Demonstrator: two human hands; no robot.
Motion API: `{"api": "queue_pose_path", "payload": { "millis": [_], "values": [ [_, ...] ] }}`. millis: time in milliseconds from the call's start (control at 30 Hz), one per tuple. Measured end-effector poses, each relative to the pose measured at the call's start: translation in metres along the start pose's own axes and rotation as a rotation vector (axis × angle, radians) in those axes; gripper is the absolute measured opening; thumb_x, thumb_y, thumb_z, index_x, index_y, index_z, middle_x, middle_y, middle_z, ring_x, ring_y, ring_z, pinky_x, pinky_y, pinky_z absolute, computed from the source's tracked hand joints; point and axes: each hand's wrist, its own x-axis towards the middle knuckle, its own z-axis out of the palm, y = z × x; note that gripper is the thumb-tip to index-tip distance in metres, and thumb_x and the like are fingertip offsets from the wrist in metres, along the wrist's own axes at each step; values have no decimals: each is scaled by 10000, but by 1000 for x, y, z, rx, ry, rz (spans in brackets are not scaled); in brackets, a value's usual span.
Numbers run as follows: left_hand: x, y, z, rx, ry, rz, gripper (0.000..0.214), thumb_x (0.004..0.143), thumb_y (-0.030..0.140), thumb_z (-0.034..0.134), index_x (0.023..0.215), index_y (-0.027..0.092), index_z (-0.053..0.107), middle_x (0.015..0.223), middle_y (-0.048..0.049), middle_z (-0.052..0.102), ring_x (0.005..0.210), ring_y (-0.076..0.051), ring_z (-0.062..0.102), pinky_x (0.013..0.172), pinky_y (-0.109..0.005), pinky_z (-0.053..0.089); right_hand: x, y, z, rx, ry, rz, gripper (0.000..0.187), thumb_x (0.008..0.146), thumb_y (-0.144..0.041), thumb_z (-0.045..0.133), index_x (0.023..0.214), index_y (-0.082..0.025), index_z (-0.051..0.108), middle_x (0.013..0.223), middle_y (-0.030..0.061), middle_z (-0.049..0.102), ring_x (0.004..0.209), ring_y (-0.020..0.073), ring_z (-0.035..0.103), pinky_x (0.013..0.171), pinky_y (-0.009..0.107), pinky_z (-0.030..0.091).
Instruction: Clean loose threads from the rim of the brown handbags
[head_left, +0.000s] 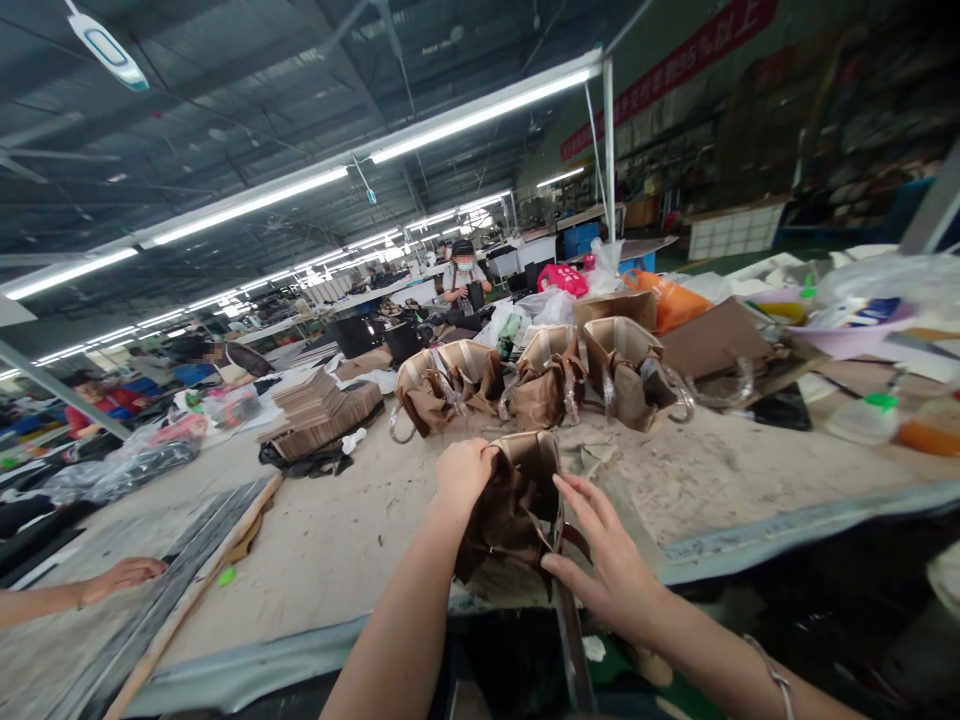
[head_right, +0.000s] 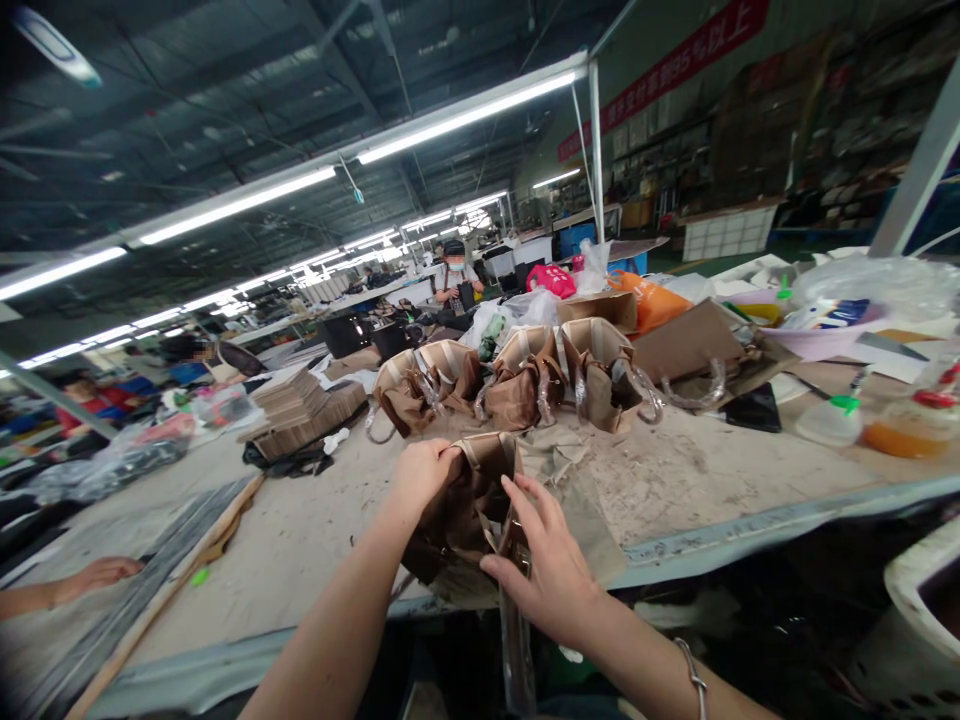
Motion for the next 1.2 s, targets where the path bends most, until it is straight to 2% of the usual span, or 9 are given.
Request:
{"api": "queue_pose_path", "payload": {
  "millis": [133,267,500,667,800,867,967,1133,1200],
  "values": [
    [4,1,1,21,-3,-23,390,850,468,387,818,214,682,865,-85,686,809,-196,608,672,-263,405,-15,-14,5,-26,-90,35,952,732,-419,614,1445,-229,13,1467,114,82,1338,296,137,1049,464,309],
    [6,1,5,37,9,-38,372,844,443,384,803,215,675,853,-82,681,800,-204,613,645,-269,417,-15,-18,14,-64,-84,74,949,735,-295,586,1440,-230,-45,1479,94,14,1349,267,98,1065,446,283],
    [5,-2,-3,50,5,-54,348,833,370,380,841,194,680,895,-97,677,858,-215,616,702,-278,460,-9,-10,16,-107,-73,127,898,778,-319,510,1432,-220,-97,1462,106,130,1324,246,214,1026,418,348],
    [-15,0,-24,24,-151,-127,324,780,310,421,926,178,679,954,-105,674,889,-227,617,738,-300,488,-14,-1,28,-183,-41,44,957,732,-480,536,1448,-164,-16,1431,157,240,1240,356,351,932,503,413],
    [-19,-23,-32,-61,-138,-174,353,746,312,464,971,145,679,1004,-144,660,938,-262,602,748,-319,487,6,38,47,-112,-71,-6,1028,610,-359,582,1449,-121,37,1325,226,397,1038,426,521,746,539,481],
    [-28,-41,-38,-78,-131,-230,352,743,312,467,963,140,681,1021,-149,654,949,-265,597,746,-318,483,25,58,51,-22,-151,-63,1014,567,-276,571,1451,-180,82,1266,194,475,939,402,580,669,504,504],
    [-54,-69,-50,-101,-167,-281,317,726,304,479,907,147,687,984,-132,663,904,-258,606,721,-327,483,58,75,49,53,-235,-143,960,552,-229,535,1440,-256,173,1239,114,521,998,360,566,740,462,508],
    [-103,-96,-59,-158,-388,-264,365,781,374,422,645,132,659,622,-91,636,617,-194,600,626,-311,474,86,62,46,52,-320,-189,706,627,-185,500,1328,-215,430,1225,99,542,1115,282,512,908,387,449],
    [-112,-98,-58,-75,-268,-277,416,756,522,456,754,156,654,732,-83,646,717,-230,602,670,-346,473,89,51,51,84,-273,-230,619,649,-172,509,1267,-176,490,1216,101,546,1128,262,500,953,411,416]
  ]
}}
